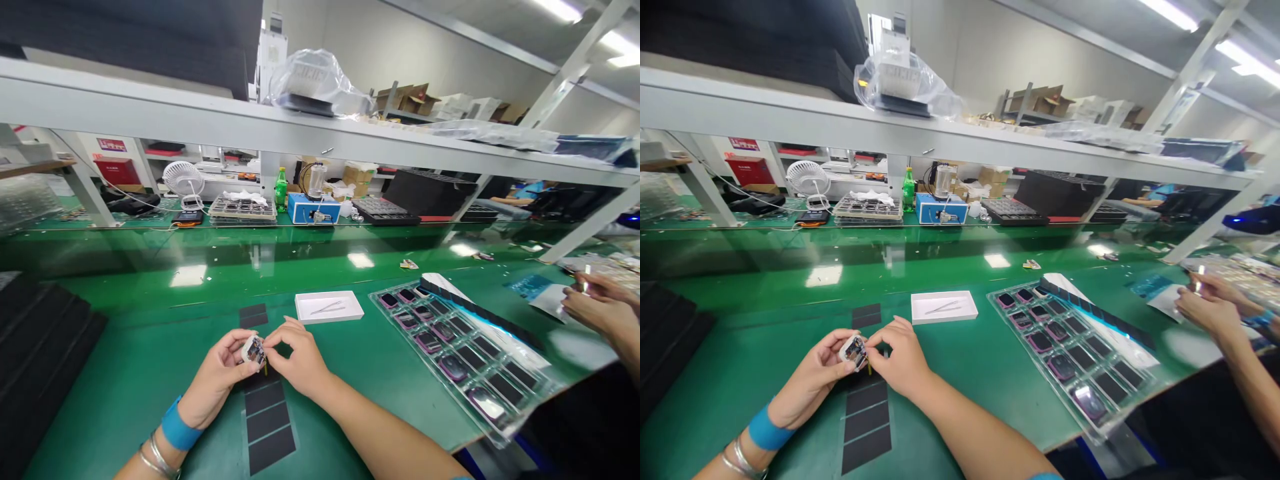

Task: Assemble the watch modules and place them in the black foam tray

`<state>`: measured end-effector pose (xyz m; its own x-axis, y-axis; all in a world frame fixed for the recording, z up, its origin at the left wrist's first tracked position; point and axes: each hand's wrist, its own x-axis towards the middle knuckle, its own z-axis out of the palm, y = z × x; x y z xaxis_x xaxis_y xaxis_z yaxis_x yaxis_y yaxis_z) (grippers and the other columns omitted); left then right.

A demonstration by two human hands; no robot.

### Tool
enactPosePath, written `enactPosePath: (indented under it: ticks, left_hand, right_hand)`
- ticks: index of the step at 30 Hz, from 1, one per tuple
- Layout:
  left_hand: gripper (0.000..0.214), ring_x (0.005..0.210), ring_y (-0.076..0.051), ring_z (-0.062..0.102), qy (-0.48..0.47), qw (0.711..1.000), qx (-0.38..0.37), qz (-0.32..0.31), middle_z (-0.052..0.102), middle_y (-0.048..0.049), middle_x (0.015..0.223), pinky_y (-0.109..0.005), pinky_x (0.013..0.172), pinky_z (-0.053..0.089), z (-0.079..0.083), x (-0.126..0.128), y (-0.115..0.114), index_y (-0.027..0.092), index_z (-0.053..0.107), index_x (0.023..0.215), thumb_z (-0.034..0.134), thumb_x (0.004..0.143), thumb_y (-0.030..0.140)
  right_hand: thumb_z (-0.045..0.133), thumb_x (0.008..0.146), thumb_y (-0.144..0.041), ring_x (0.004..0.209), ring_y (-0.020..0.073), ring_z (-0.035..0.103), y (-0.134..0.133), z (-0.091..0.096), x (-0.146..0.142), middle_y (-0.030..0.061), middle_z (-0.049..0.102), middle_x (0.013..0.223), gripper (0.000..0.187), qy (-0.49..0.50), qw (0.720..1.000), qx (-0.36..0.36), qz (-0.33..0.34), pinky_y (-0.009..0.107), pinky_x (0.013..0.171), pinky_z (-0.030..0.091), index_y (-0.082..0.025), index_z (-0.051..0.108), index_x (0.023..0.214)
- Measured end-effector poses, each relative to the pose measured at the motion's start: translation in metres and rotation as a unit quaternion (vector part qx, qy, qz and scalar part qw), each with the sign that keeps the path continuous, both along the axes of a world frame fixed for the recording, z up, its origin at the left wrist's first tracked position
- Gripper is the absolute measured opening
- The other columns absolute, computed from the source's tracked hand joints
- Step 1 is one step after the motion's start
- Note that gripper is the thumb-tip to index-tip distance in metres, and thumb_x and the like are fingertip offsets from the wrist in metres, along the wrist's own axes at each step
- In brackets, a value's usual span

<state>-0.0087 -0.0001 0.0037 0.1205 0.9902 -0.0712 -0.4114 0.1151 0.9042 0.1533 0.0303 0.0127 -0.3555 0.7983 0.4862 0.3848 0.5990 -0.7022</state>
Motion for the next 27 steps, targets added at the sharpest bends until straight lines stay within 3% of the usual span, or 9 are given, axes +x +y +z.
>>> enactPosePath:
  ticks: [4,6,8,10,13,16,20,24,27]
  left_hand:
    - [0.042,0.084,-0.015,0.06,0.015,1.0,-0.001,0.01,0.066,-0.005,0.091,-0.021,0.076,0.048,-0.001,0.002,0.0,0.017,0.062,0.096,0.079,0.057,0.013]
    - [0.043,0.083,-0.015,0.061,0.004,1.0,-0.014,0.012,0.066,-0.0053,0.092,-0.023,0.075,0.049,0.001,0.001,-0.001,0.017,0.061,0.098,0.078,0.059,0.015]
    - [0.043,0.08,-0.015,0.061,-0.022,0.999,-0.028,0.016,0.066,-0.0049,0.092,-0.023,0.073,0.051,0.004,0.0,-0.001,0.018,0.061,0.1,0.078,0.06,0.017]
    - [0.043,0.078,-0.015,0.062,-0.053,0.998,-0.037,0.024,0.067,-0.0043,0.092,-0.024,0.073,0.052,0.007,-0.003,0.0,0.019,0.061,0.1,0.077,0.061,0.018]
    - [0.041,0.082,-0.017,0.063,-0.083,0.995,-0.045,0.033,0.067,-0.0049,0.093,-0.025,0.076,0.052,0.009,-0.008,0.001,0.02,0.062,0.099,0.077,0.061,0.018]
    - [0.039,0.085,-0.018,0.064,-0.091,0.994,-0.051,0.035,0.067,-0.0062,0.095,-0.027,0.077,0.053,0.01,-0.013,0.003,0.019,0.062,0.098,0.077,0.062,0.018]
    - [0.036,0.082,-0.017,0.063,-0.065,0.995,-0.072,0.023,0.066,-0.0055,0.096,-0.027,0.073,0.054,0.01,-0.015,0.003,0.02,0.063,0.099,0.075,0.064,0.016]
    - [0.04,0.082,-0.017,0.064,-0.023,0.991,-0.119,-0.051,0.065,-0.0052,0.093,-0.026,0.067,0.055,0.009,-0.01,0.0,0.022,0.06,0.107,0.071,0.069,0.016]
    - [0.037,0.082,-0.018,0.064,-0.008,0.987,-0.13,-0.095,0.065,-0.0062,0.093,-0.026,0.065,0.056,0.009,-0.004,-0.003,0.021,0.062,0.106,0.07,0.07,0.017]
  right_hand:
    - [0.056,0.079,-0.013,0.079,0.0128,0.058,-0.003,-0.001,0.001,-0.0022,0.067,0.074,0.012,-0.078,0.993,0.092,0.01,0.045,0.107,0.018,-0.021,0.061,0.071]
    - [0.055,0.081,-0.016,0.083,0.0137,0.058,-0.003,0.0,0.0,-0.0009,0.066,0.078,0.01,-0.058,0.997,0.053,0.016,0.046,0.106,0.02,-0.021,0.06,0.074]
    - [0.058,0.081,-0.022,0.089,0.0144,0.058,-0.002,-0.001,-0.001,0.0011,0.065,0.087,0.002,0.038,0.997,-0.064,0.035,0.043,0.1,0.032,-0.021,0.058,0.081]
    - [0.067,0.072,-0.028,0.091,0.015,0.06,0.001,-0.003,-0.003,0.0025,0.063,0.095,0.025,0.169,0.954,-0.23,0.088,0.037,0.089,0.044,-0.021,0.054,0.091]
    - [0.081,0.053,-0.029,0.078,0.0146,0.064,0.005,-0.008,-0.004,0.0005,0.062,0.087,0.053,0.254,0.833,-0.455,0.185,0.032,0.076,0.05,-0.019,0.052,0.095]
    - [0.084,0.047,-0.027,0.062,0.0128,0.064,0.009,-0.008,-0.001,-0.003,0.06,0.07,0.047,0.252,0.779,-0.543,0.187,0.03,0.069,0.052,-0.015,0.056,0.083]
    - [0.081,0.052,-0.025,0.058,0.0085,0.061,0.013,0.0,0.006,-0.0034,0.06,0.068,0.04,0.304,0.806,-0.486,0.145,0.025,0.063,0.05,-0.015,0.062,0.086]
    - [0.075,0.062,-0.023,0.067,0.0085,0.059,0.013,0.006,0.009,-0.0017,0.064,0.075,0.033,0.3,0.871,-0.361,0.144,0.023,0.068,0.048,-0.018,0.066,0.094]
    - [0.067,0.07,-0.02,0.071,0.011,0.06,0.008,0.008,0.009,0.0001,0.067,0.078,0.022,0.213,0.932,-0.259,0.137,0.027,0.072,0.048,-0.019,0.067,0.092]
